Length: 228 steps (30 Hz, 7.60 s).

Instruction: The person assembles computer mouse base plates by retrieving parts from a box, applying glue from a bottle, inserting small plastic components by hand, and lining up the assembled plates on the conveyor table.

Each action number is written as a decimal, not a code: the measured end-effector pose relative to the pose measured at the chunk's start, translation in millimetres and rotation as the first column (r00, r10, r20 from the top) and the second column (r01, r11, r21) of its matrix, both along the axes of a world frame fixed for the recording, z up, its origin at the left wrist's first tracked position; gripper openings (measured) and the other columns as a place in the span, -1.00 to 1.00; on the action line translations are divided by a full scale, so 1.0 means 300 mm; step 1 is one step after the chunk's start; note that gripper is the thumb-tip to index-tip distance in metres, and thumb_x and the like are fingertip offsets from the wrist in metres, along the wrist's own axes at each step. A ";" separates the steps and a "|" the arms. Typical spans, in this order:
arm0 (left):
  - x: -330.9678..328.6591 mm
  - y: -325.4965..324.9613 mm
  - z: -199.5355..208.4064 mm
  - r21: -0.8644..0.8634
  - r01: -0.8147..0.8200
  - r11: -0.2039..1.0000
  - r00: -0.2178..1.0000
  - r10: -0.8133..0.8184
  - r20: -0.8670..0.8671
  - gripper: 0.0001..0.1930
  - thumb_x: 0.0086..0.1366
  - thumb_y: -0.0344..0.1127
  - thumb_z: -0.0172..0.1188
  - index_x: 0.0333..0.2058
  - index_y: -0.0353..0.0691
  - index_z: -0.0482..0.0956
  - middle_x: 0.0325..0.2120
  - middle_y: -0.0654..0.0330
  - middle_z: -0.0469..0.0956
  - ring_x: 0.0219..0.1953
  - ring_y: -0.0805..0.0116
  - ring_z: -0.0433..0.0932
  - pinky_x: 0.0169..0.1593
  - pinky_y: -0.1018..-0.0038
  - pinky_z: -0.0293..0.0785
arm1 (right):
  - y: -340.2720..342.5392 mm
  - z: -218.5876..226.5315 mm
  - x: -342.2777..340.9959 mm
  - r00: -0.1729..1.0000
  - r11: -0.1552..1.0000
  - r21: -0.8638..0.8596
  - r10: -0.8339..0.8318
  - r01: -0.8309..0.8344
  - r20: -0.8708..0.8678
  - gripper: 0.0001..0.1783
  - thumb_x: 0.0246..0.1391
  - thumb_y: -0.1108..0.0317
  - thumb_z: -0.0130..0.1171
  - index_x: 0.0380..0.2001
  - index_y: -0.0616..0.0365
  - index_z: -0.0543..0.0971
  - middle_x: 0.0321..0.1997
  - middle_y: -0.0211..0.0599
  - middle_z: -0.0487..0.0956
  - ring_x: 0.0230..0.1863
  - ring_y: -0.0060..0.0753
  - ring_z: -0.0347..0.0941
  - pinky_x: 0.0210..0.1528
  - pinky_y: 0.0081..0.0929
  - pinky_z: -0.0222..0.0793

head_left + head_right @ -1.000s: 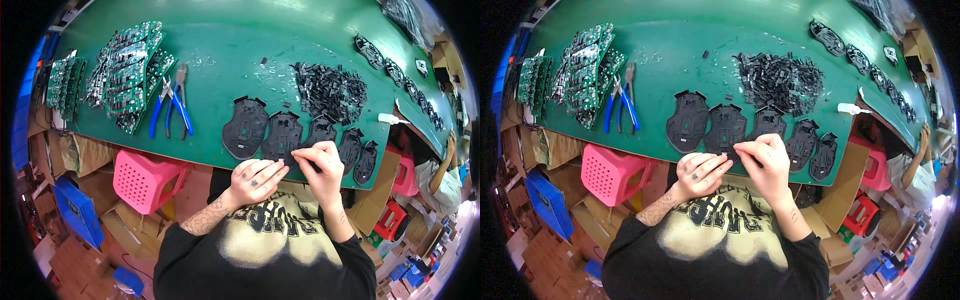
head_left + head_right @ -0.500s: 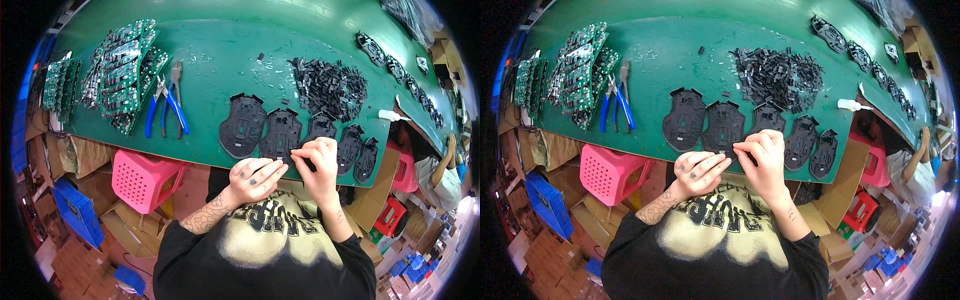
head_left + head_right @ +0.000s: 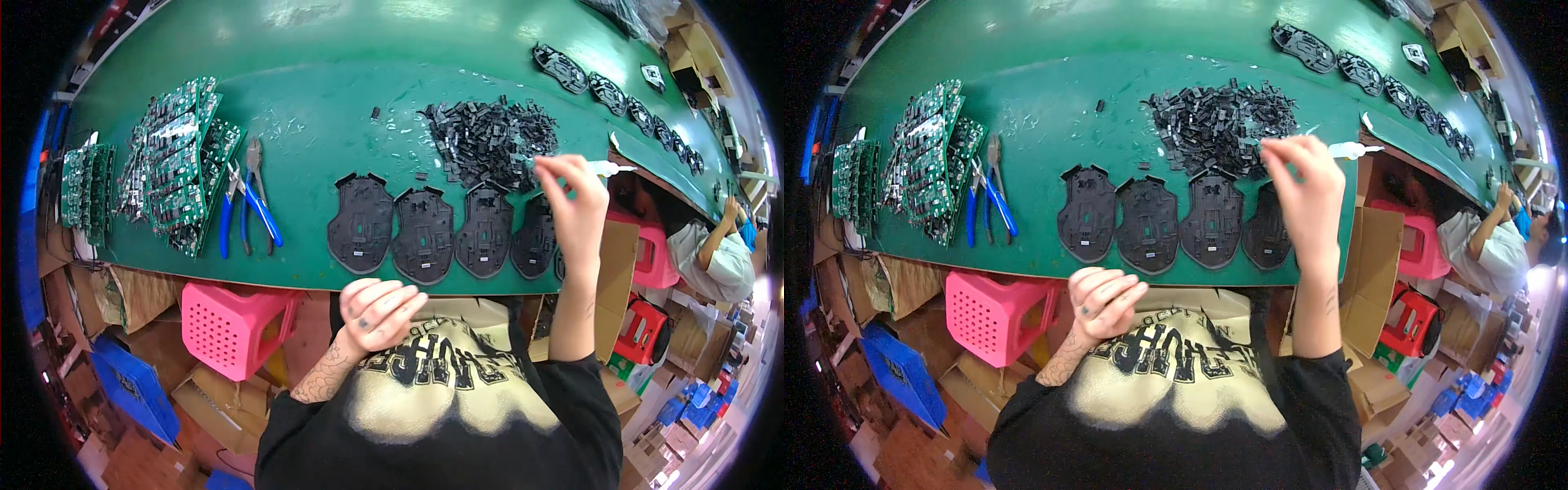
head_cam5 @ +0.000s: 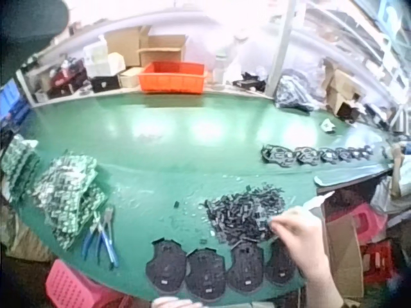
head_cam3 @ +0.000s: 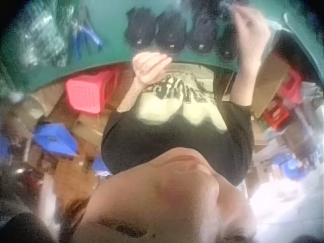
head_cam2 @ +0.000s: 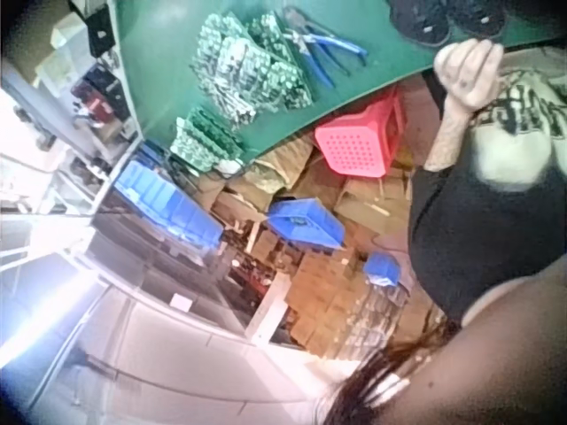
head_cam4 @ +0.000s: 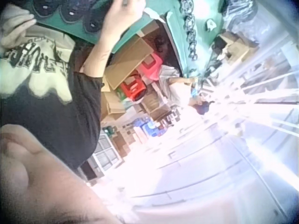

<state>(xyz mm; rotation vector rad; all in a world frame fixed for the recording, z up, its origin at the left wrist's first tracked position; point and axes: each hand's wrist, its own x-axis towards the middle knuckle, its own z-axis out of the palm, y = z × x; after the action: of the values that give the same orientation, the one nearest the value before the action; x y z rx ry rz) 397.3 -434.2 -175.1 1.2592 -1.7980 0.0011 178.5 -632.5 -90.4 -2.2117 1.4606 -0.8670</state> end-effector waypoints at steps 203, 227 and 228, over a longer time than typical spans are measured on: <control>0.131 -0.083 0.021 0.071 -0.392 0.917 0.916 0.383 0.118 -0.75 -0.02 -0.52 0.16 -0.33 -0.23 0.70 -0.44 0.19 0.55 -0.42 0.24 0.51 -0.29 0.37 0.41 | 0.371 -0.258 -0.039 0.821 0.960 -0.235 0.007 0.155 0.571 -0.67 -0.13 0.37 0.39 -0.37 0.26 0.44 -0.53 -0.21 0.48 -0.59 -0.37 0.42 -0.54 -0.47 0.37; 0.168 -0.047 0.015 0.044 -0.205 0.978 0.972 0.197 0.130 -0.76 -0.06 -0.39 0.17 -0.37 -0.19 0.72 -0.45 0.26 0.58 -0.55 0.37 0.52 -0.41 0.47 0.36 | 0.367 -0.219 0.134 0.839 0.984 -0.092 0.180 -0.155 0.513 -0.61 -0.23 0.42 0.44 -0.36 0.25 0.45 -0.53 -0.26 0.50 -0.61 -0.36 0.41 -0.58 -0.48 0.37; 0.166 -0.051 0.017 0.045 -0.206 0.978 0.972 0.199 0.127 -0.76 -0.06 -0.39 0.17 -0.37 -0.19 0.72 -0.45 0.26 0.58 -0.55 0.37 0.52 -0.41 0.47 0.36 | 0.366 -0.221 0.137 0.840 0.983 -0.091 0.181 -0.157 0.511 -0.61 -0.23 0.42 0.44 -0.36 0.25 0.45 -0.53 -0.26 0.50 -0.61 -0.36 0.41 -0.58 -0.48 0.37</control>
<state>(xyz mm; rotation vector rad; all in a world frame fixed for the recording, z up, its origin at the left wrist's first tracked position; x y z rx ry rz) 447.0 -449.5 -169.9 1.5080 -1.7746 0.1445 219.6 -522.7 -156.7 -1.8862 0.9786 -1.3153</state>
